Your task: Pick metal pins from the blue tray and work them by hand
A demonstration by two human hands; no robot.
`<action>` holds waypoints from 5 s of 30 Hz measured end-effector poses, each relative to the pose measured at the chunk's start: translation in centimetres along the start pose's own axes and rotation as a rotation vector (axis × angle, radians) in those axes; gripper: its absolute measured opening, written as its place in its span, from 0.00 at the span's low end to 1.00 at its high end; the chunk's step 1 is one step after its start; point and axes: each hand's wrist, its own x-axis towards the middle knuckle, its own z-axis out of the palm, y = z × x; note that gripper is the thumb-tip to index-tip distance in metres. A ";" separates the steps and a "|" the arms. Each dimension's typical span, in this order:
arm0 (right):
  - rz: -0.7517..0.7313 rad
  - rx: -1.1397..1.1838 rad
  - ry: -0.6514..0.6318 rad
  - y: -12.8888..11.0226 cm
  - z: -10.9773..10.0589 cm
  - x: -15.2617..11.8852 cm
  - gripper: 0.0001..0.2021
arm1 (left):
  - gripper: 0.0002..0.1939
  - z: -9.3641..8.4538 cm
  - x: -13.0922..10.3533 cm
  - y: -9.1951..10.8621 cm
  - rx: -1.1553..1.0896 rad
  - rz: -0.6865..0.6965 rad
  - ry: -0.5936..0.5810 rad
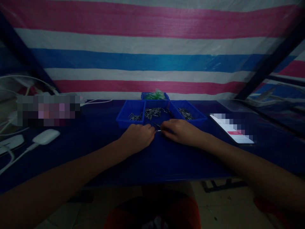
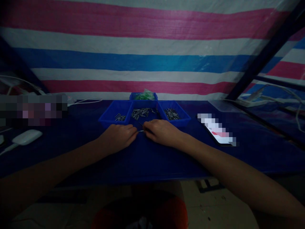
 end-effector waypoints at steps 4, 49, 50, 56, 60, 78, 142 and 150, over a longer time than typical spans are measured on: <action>0.007 0.003 -0.017 0.1 0.0 0.0 0.05 | 0.14 0.0 0.0 0.0 0.001 0.004 0.004; -0.007 0.009 -0.016 0.0 0.0 0.0 0.05 | 0.16 -0.1 0.1 -0.2 -0.020 0.032 0.003; -0.008 0.007 -0.018 0.0 0.0 0.0 0.05 | 0.16 -0.1 0.1 -0.1 -0.024 0.033 0.002; 0.003 -0.003 -0.030 0.0 -0.1 0.0 0.06 | 0.16 -0.3 0.1 0.0 -0.048 0.020 -0.014; 0.022 -0.006 -0.040 0.1 -0.1 -0.1 0.06 | 0.16 -0.3 0.0 0.1 -0.033 0.013 -0.008; 0.050 -0.004 -0.048 0.0 -0.2 -0.1 0.02 | 0.15 -0.4 0.1 0.0 -0.039 0.019 -0.018; 0.081 -0.061 -0.034 0.0 0.0 -0.2 0.07 | 0.11 -0.2 0.0 0.0 -0.022 0.023 -0.002; 0.078 -0.038 -0.036 0.1 0.0 -0.3 0.08 | 0.09 -0.2 0.0 -0.1 0.000 0.027 0.001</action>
